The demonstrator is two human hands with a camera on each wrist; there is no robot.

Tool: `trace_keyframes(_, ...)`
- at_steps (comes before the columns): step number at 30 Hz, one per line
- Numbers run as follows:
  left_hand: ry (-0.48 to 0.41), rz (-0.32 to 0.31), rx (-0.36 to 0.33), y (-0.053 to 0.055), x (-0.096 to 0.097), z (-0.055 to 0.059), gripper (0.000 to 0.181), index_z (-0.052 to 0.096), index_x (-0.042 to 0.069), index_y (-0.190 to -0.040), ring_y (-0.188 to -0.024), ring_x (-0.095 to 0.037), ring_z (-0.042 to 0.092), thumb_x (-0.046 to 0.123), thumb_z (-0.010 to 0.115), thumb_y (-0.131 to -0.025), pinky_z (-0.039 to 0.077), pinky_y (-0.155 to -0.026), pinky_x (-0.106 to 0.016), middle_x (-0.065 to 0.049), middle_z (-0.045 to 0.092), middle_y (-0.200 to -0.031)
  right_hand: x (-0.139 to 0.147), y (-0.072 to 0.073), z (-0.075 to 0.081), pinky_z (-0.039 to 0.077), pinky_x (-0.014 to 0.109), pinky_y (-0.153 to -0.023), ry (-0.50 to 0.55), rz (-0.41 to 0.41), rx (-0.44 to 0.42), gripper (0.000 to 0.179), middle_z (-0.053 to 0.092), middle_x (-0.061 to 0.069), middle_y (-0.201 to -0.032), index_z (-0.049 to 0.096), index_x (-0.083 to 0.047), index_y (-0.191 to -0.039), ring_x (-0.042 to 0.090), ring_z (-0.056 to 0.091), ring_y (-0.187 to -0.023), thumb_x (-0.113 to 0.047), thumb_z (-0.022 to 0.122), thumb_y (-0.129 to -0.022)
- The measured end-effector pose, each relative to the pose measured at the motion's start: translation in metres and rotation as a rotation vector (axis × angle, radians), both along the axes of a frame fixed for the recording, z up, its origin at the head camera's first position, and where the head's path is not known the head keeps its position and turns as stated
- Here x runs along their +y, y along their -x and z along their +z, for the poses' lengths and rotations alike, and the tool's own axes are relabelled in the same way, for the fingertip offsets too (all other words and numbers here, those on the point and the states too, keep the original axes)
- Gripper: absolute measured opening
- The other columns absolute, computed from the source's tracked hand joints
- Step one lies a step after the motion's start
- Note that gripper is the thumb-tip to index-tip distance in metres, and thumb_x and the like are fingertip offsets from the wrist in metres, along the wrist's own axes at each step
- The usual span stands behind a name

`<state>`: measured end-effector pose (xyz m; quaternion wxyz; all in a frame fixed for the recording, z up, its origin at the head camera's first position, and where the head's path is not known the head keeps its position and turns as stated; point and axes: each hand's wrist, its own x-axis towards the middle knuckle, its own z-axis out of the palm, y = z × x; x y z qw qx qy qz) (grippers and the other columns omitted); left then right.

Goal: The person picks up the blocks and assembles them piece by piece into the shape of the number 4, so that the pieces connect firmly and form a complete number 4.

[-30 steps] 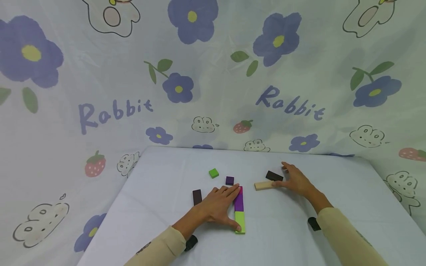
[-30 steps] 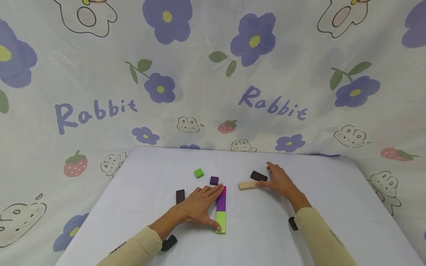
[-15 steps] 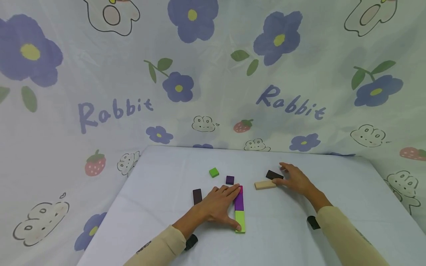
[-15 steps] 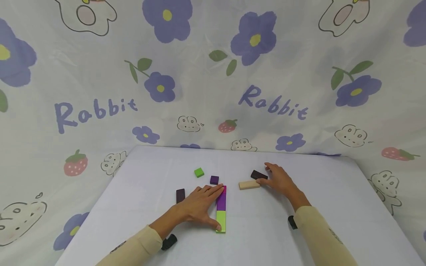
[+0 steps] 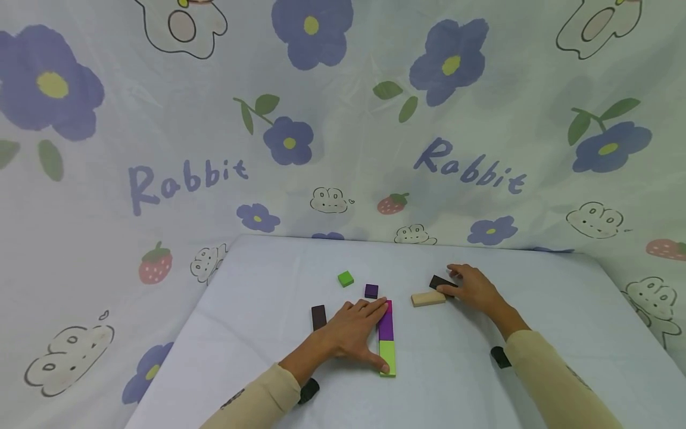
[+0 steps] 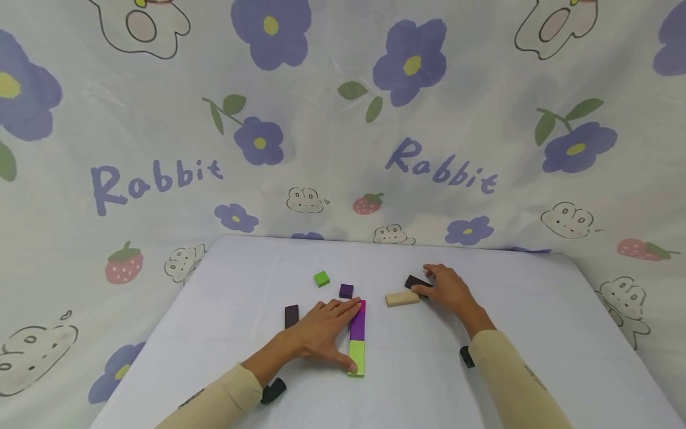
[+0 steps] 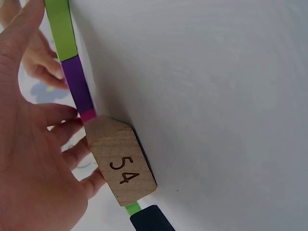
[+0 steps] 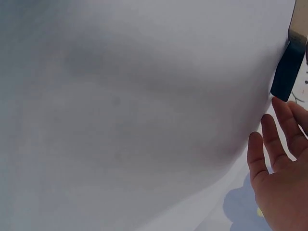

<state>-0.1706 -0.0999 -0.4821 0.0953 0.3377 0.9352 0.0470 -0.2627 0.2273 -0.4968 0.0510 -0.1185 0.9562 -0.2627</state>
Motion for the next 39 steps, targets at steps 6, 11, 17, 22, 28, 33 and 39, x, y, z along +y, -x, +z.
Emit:
trace_keyframes(6, 0.006, 0.008, -0.005, 0.0005, 0.0006, -0.0007, 0.123, 0.022, 0.018, -0.163, -0.145, -0.017, 0.03, 0.086, 0.065, -0.07, 0.033, -0.113, -0.044, 0.005, 0.018, -0.168, -0.0026, 0.0022, 0.002, 0.044, 0.061, -0.099, -0.003, -0.02, -0.023, 0.073, 0.063, 0.022, -0.122, 0.052, 0.006, -0.14, 0.042, 0.054, -0.119, -0.041, 0.076, -0.09)
trace_keyframes(11, 0.004, 0.008, -0.006, 0.001, 0.0007, -0.0004, 0.123, 0.022, 0.018, -0.163, -0.146, -0.018, 0.03, 0.086, 0.065, -0.07, 0.033, -0.113, -0.045, 0.005, 0.018, -0.168, -0.005, 0.003, 0.0045, 0.048, 0.057, -0.097, 0.007, -0.036, -0.05, 0.069, 0.064, 0.02, -0.119, 0.057, 0.006, -0.136, 0.038, 0.058, -0.113, -0.039, 0.078, -0.089)
trace_keyframes(17, 0.002, 0.006, -0.008, 0.0007, 0.0007, -0.0008, 0.123, 0.021, 0.018, -0.163, -0.146, -0.018, 0.029, 0.085, 0.065, -0.07, 0.033, -0.114, -0.046, 0.004, 0.018, -0.168, -0.0069, 0.0033, 0.0078, 0.051, 0.052, -0.092, 0.013, -0.017, -0.064, 0.058, 0.066, 0.02, -0.115, 0.063, 0.007, -0.128, 0.034, 0.061, -0.105, -0.035, 0.078, -0.089)
trace_keyframes(22, 0.01, 0.007, 0.002, 0.0008, 0.0013, -0.001, 0.123, 0.021, 0.018, -0.163, -0.146, -0.018, 0.03, 0.086, 0.065, -0.07, 0.033, -0.113, -0.045, 0.004, 0.018, -0.168, -0.0072, 0.0053, 0.0082, 0.052, 0.052, -0.09, 0.021, 0.015, -0.071, 0.052, 0.067, 0.02, -0.115, 0.067, 0.006, -0.123, 0.033, 0.062, -0.103, -0.033, 0.077, -0.091)
trace_keyframes(28, 0.011, 0.01, 0.002, 0.0002, 0.0016, 0.0002, 0.123, 0.022, 0.018, -0.163, -0.146, -0.018, 0.03, 0.085, 0.066, -0.07, 0.034, -0.113, -0.044, 0.004, 0.019, -0.168, -0.0071, 0.0072, 0.0061, 0.052, 0.052, -0.09, 0.028, 0.031, -0.071, 0.049, 0.067, 0.02, -0.114, 0.068, 0.006, -0.122, 0.032, 0.062, -0.102, -0.031, 0.075, -0.092)
trace_keyframes(33, 0.01, 0.01, -0.001, 0.0004, 0.0012, -0.0001, 0.122, 0.022, 0.018, -0.163, -0.146, -0.018, 0.03, 0.085, 0.066, -0.07, 0.034, -0.113, -0.044, 0.005, 0.018, -0.168, -0.007, 0.0073, 0.0055, 0.052, 0.052, -0.091, 0.025, 0.031, -0.076, 0.047, 0.067, 0.019, -0.115, 0.068, 0.005, -0.123, 0.033, 0.062, -0.103, -0.03, 0.075, -0.092)
trace_keyframes(39, 0.011, 0.012, -0.003, 0.0009, 0.0011, -0.0012, 0.123, 0.022, 0.019, -0.163, -0.146, -0.018, 0.03, 0.085, 0.066, -0.069, 0.033, -0.113, -0.044, 0.006, 0.018, -0.168, -0.0075, 0.0065, 0.006, 0.052, 0.052, -0.09, 0.022, 0.023, -0.082, 0.046, 0.066, 0.018, -0.114, 0.068, 0.004, -0.123, 0.033, 0.061, -0.103, -0.03, 0.075, -0.092)
